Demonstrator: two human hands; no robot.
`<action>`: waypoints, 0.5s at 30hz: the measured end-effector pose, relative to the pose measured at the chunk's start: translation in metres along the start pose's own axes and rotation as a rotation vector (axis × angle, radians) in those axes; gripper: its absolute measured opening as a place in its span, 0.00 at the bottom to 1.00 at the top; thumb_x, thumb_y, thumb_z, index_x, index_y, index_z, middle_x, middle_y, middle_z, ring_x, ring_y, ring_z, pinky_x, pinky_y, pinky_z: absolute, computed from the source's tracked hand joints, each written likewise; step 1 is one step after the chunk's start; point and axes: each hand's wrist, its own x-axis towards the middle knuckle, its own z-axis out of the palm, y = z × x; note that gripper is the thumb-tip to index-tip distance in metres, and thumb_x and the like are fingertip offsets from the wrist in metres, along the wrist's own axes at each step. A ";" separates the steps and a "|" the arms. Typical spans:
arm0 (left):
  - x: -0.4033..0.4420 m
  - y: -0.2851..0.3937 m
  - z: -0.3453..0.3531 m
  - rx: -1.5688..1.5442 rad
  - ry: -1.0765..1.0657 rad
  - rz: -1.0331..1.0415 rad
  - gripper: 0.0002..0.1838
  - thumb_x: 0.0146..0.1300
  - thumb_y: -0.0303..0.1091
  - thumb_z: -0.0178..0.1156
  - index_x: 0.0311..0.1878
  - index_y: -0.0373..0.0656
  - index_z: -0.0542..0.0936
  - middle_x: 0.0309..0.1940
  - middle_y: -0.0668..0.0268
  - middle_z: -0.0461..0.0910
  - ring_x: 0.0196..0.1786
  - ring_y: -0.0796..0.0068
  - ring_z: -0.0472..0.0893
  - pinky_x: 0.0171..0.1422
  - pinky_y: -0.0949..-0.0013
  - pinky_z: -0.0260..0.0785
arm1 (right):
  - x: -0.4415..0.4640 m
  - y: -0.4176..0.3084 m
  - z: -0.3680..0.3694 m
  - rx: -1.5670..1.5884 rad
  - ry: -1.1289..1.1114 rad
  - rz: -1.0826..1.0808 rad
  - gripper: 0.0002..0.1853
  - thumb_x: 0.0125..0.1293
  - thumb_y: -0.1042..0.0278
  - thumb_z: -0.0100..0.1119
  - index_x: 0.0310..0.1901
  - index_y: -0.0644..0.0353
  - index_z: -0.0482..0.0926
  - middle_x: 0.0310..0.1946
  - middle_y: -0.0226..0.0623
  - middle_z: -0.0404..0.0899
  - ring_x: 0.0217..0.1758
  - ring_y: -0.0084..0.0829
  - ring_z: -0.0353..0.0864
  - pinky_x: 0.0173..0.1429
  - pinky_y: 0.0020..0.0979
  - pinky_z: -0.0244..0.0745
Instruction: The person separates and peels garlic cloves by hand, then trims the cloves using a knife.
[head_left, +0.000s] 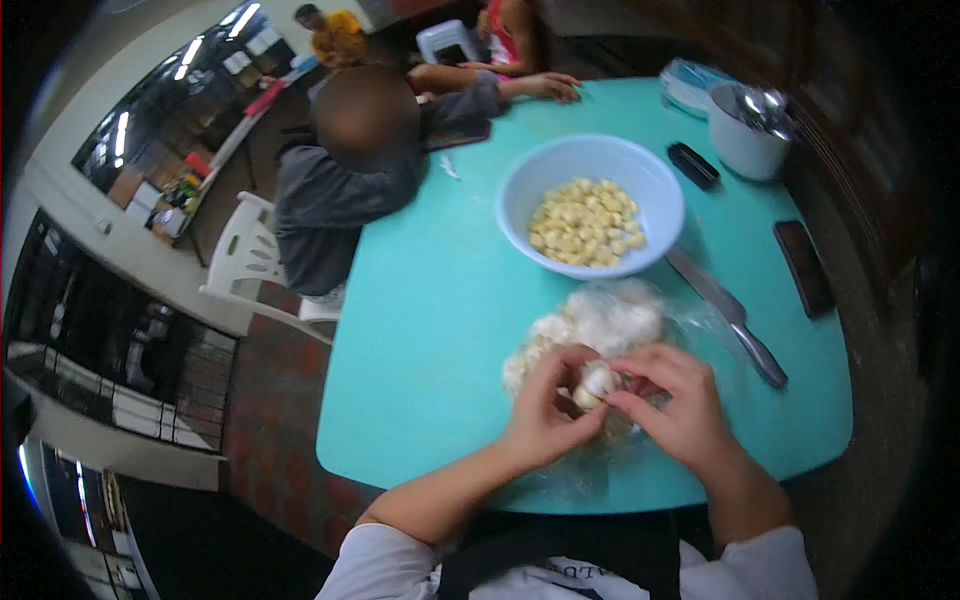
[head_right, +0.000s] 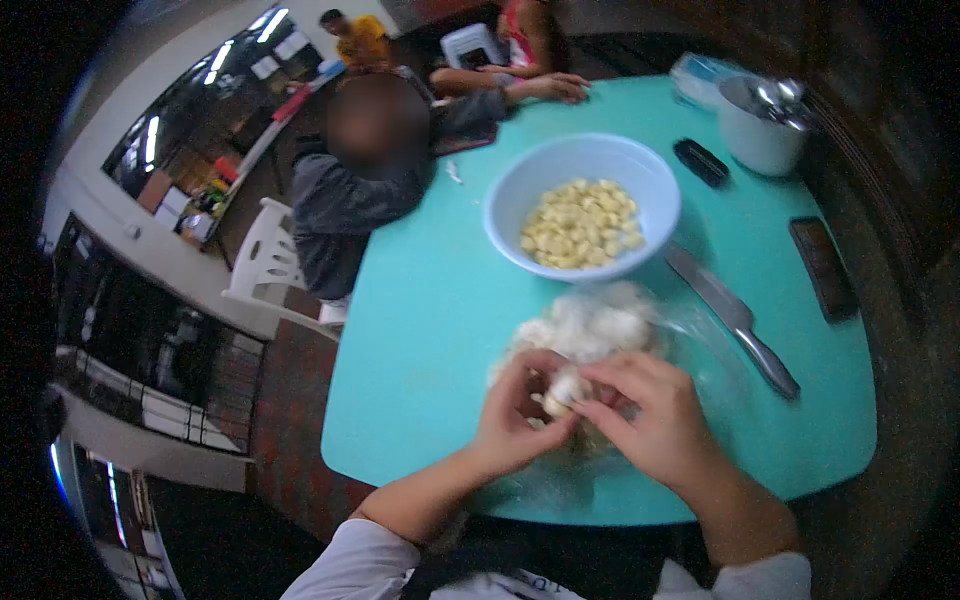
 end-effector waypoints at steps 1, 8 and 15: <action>-0.001 0.002 0.003 -0.048 0.047 0.000 0.34 0.48 0.24 0.66 0.58 0.47 0.62 0.41 0.69 0.63 0.40 0.79 0.70 0.32 0.79 0.72 | 0.000 -0.002 -0.002 -0.024 -0.010 -0.017 0.15 0.52 0.73 0.67 0.43 0.61 0.81 0.34 0.39 0.79 0.33 0.32 0.81 0.39 0.28 0.77; 0.000 0.007 0.009 -0.057 0.170 -0.010 0.40 0.48 0.19 0.66 0.61 0.48 0.54 0.42 0.65 0.64 0.41 0.76 0.72 0.39 0.77 0.73 | -0.003 0.009 -0.001 0.028 0.000 -0.040 0.15 0.52 0.73 0.66 0.44 0.62 0.80 0.33 0.39 0.78 0.32 0.30 0.81 0.38 0.28 0.76; 0.004 0.007 0.007 -0.147 0.160 0.019 0.34 0.50 0.20 0.64 0.59 0.44 0.57 0.43 0.65 0.65 0.45 0.75 0.71 0.46 0.74 0.72 | 0.001 0.008 -0.004 -0.115 -0.039 -0.204 0.24 0.50 0.68 0.67 0.51 0.60 0.77 0.39 0.41 0.77 0.40 0.36 0.79 0.45 0.35 0.75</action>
